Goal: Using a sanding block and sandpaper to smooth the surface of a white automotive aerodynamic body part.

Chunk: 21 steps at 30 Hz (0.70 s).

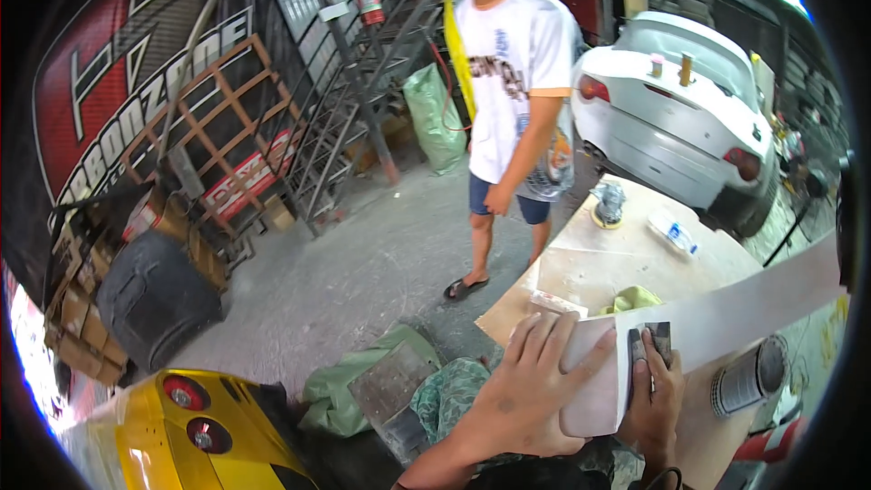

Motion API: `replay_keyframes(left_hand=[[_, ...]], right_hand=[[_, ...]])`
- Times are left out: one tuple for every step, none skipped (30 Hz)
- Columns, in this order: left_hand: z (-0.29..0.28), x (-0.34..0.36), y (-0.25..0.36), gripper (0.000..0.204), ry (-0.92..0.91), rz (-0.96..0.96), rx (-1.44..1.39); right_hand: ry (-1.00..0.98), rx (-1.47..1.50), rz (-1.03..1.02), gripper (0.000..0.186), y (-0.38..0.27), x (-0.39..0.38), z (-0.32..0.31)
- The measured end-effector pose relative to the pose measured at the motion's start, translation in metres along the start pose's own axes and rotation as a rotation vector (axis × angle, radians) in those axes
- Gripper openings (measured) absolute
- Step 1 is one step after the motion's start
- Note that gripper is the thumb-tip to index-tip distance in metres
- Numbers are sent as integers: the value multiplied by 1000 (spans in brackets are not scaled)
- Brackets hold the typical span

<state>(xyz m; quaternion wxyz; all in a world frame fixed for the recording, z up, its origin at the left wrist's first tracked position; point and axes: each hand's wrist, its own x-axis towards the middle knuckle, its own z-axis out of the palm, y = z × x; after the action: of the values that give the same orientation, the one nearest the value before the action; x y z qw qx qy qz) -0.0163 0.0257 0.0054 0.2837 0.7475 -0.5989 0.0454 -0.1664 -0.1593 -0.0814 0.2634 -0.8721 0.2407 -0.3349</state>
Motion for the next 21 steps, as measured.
replay_keyframes(left_hand=[[0,-1,1,113,0,15,-24],[0,-3,1,114,-2,-1,13],[1,-5,1,114,-19,-11,38],[1,-7,1,114,-70,15,-3],[2,-9,0,114,-80,2,34],[4,-10,-1,113,-95,-28,56],[6,-10,-1,114,-103,-31,76],[8,-12,0,115,-98,-60,78],[11,-13,2,115,-186,-31,20],[13,-12,2,119,-146,-8,88],[14,-12,2,124,-88,9,169],[15,-12,4,124,-82,49,143],[13,-12,3,125,-71,46,176],[14,-12,5,125,-50,47,203],[13,-13,6,125,-102,30,211],[13,-13,6,127,-93,26,234],[12,-14,6,128,-80,23,259],[12,-15,6,128,-92,18,257],[12,-16,6,129,-84,29,271],[12,-17,6,129,-75,43,285],[13,-19,6,129,-96,30,286]], right_hand=[[37,-27,-51,40,3,-1,-1],[-2,-58,20,40,7,-1,-3],[42,-36,-34,40,13,-1,-6],[44,-43,-17,39,19,-2,-10],[76,61,118,35,26,-3,-16],[38,273,411,37,34,-5,-23],[119,573,652,40,41,-9,-32],[208,872,843,44,48,-12,-38],[86,1001,755,51,51,-18,-48],[12,1192,627,55,55,-22,-52],[-61,1271,582,55,54,-26,-59],[-79,1274,607,56,54,-31,-62],[-53,1255,640,56,52,-33,-64],[-65,1290,627,55,51,-38,-65],[-84,1330,615,55,50,-38,-63],[-96,1330,598,56,51,-41,-62],[-96,1333,608,56,53,-40,-58],[-96,1291,618,53,56,-41,-55],[-93,1283,588,50,58,-41,-51],[-101,1253,643,50,60,-39,-46],[-104,989,589,43,58,-39,-43]])
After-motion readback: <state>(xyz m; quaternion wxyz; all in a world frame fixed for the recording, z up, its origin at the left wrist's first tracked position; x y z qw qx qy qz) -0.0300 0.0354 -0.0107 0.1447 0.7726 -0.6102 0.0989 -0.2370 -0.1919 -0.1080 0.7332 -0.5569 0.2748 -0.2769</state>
